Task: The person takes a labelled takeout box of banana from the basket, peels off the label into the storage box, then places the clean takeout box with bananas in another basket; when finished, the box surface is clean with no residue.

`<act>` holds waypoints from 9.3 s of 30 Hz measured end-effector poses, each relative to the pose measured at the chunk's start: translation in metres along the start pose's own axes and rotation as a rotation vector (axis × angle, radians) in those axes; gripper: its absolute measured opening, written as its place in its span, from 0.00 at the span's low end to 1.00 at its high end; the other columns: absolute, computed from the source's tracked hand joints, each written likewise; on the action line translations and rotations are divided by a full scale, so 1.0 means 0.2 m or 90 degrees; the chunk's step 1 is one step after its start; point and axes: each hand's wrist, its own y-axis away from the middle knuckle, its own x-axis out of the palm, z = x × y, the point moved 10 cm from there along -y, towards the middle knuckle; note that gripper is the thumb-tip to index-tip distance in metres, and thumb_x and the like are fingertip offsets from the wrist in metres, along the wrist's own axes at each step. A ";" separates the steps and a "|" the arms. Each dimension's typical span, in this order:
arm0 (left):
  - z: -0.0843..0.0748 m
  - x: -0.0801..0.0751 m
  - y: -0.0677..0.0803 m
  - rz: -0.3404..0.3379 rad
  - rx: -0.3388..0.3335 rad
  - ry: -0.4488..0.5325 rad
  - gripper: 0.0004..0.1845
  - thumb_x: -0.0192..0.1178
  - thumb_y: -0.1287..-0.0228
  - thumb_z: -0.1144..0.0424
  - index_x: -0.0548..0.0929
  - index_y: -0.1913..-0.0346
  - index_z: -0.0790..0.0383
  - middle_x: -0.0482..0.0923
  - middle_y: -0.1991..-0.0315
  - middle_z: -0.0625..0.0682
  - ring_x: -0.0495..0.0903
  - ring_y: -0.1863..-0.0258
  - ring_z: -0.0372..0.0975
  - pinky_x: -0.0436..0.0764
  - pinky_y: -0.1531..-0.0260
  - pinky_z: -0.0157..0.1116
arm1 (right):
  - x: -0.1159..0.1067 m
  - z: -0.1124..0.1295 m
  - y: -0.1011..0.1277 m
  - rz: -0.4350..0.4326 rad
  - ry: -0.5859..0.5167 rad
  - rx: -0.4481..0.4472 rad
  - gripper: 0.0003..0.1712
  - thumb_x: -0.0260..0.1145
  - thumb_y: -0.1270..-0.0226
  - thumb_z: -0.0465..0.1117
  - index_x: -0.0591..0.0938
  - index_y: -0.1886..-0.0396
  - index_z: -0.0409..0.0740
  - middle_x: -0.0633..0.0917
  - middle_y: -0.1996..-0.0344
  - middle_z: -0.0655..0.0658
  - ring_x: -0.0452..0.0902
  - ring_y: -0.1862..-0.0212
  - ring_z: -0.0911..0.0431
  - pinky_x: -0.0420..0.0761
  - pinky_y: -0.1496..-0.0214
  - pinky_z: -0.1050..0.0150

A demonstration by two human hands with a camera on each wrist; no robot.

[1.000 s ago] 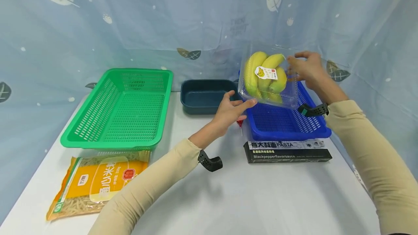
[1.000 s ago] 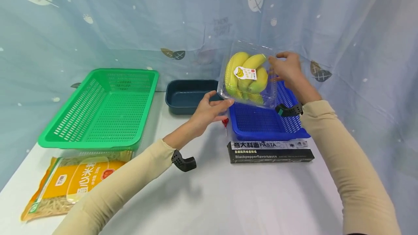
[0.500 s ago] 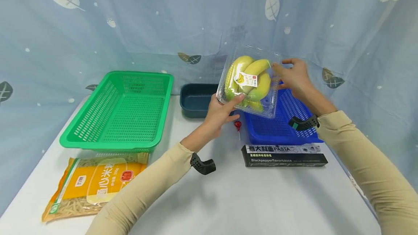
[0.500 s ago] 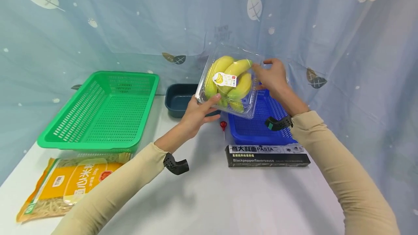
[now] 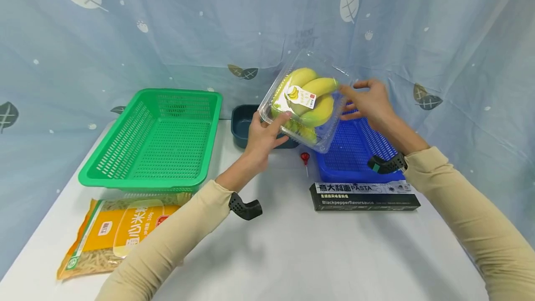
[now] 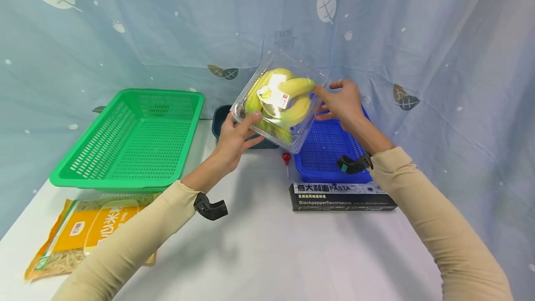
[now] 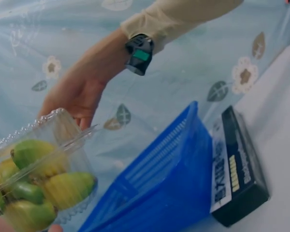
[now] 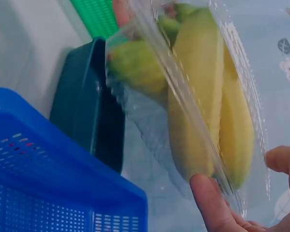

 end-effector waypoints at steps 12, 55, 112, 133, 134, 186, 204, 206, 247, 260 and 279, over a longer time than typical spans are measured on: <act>-0.05 -0.15 0.03 0.013 -0.024 -0.033 0.37 0.62 0.44 0.50 0.58 0.34 0.50 0.69 0.45 0.57 0.77 0.51 0.49 0.78 0.54 0.47 | -0.05 0.03 -0.03 0.027 0.033 -0.070 0.47 0.64 0.41 0.58 0.56 0.31 0.38 0.69 0.41 0.33 0.74 0.48 0.46 0.82 0.59 0.59; -0.28 -0.41 0.21 0.149 -0.048 -0.211 0.42 0.61 0.40 0.52 0.49 0.27 0.40 0.64 0.37 0.56 0.70 0.42 0.48 0.75 0.50 0.50 | 0.37 -0.04 0.27 0.129 -0.072 -0.081 0.21 0.58 0.33 0.55 0.77 0.57 0.42 0.71 0.55 0.43 0.70 0.55 0.50 0.79 0.66 0.57; 0.34 -0.80 0.54 -0.097 -0.166 -0.262 0.30 0.56 0.34 0.54 0.60 0.31 0.45 0.78 0.57 0.60 0.79 0.67 0.42 0.76 0.67 0.36 | 0.64 -0.63 0.59 0.078 0.146 -0.049 0.26 0.58 0.33 0.54 0.73 0.46 0.39 0.80 0.66 0.42 0.76 0.70 0.52 0.77 0.77 0.61; 0.34 -0.83 0.38 -0.120 -0.163 -0.359 0.30 0.54 0.35 0.44 0.63 0.34 0.51 0.71 0.43 0.56 0.72 0.51 0.47 0.72 0.56 0.42 | 0.70 -0.70 0.47 0.069 0.103 0.030 0.38 0.55 0.31 0.53 0.57 0.30 0.37 0.72 0.41 0.35 0.71 0.45 0.47 0.76 0.49 0.54; 0.35 -0.83 0.38 -0.122 -0.165 -0.358 0.29 0.54 0.36 0.44 0.63 0.35 0.51 0.72 0.44 0.56 0.72 0.52 0.47 0.72 0.56 0.42 | 0.70 -0.69 0.48 0.076 0.116 0.014 0.39 0.55 0.31 0.54 0.56 0.30 0.37 0.71 0.41 0.35 0.71 0.44 0.46 0.75 0.48 0.52; 0.38 -0.84 0.37 -0.121 -0.178 -0.326 0.32 0.56 0.36 0.47 0.61 0.34 0.55 0.70 0.42 0.59 0.71 0.50 0.49 0.71 0.52 0.44 | 1.30 -0.04 0.30 0.336 0.556 -0.534 0.13 0.67 0.39 0.41 0.84 0.53 0.47 0.80 0.66 0.48 0.68 0.69 0.57 0.71 0.72 0.66; 0.37 -0.84 0.38 -0.125 -0.184 -0.339 0.30 0.56 0.37 0.45 0.62 0.35 0.51 0.74 0.50 0.57 0.71 0.58 0.46 0.72 0.61 0.40 | 1.36 -0.06 0.31 0.356 0.592 -0.551 0.05 0.65 0.42 0.33 0.83 0.67 0.46 0.78 0.71 0.51 0.70 0.72 0.59 0.73 0.71 0.70; 0.38 -0.84 0.38 -0.124 -0.186 -0.342 0.30 0.56 0.37 0.45 0.62 0.35 0.50 0.73 0.49 0.56 0.71 0.57 0.46 0.72 0.60 0.40 | 1.35 -0.05 0.32 0.361 0.575 -0.554 0.08 0.63 0.44 0.29 0.83 0.67 0.45 0.79 0.71 0.51 0.71 0.74 0.59 0.74 0.71 0.70; 0.33 -0.79 0.61 -0.139 -0.188 -0.340 0.37 0.53 0.34 0.46 0.56 0.33 0.69 0.67 0.41 0.66 0.70 0.44 0.53 0.76 0.52 0.48 | 1.01 0.16 0.64 0.356 0.457 -0.638 0.09 0.67 0.45 0.28 0.82 0.70 0.46 0.79 0.71 0.53 0.75 0.68 0.62 0.76 0.66 0.71; 0.24 -0.68 0.86 -0.021 -0.287 -0.224 0.30 0.55 0.35 0.52 0.63 0.37 0.67 0.70 0.44 0.64 0.74 0.46 0.53 0.79 0.56 0.46 | 0.94 0.14 0.65 0.342 0.469 -0.633 0.09 0.68 0.45 0.29 0.82 0.70 0.47 0.79 0.71 0.53 0.74 0.68 0.62 0.76 0.66 0.71; -0.29 -0.47 0.54 0.093 -0.021 -0.433 0.18 0.56 0.33 0.55 0.73 0.44 0.59 0.75 0.49 0.53 0.78 0.52 0.42 0.81 0.61 0.39 | 0.87 0.22 0.64 0.317 0.461 -0.667 0.09 0.69 0.46 0.28 0.82 0.69 0.45 0.80 0.69 0.52 0.75 0.67 0.61 0.77 0.65 0.69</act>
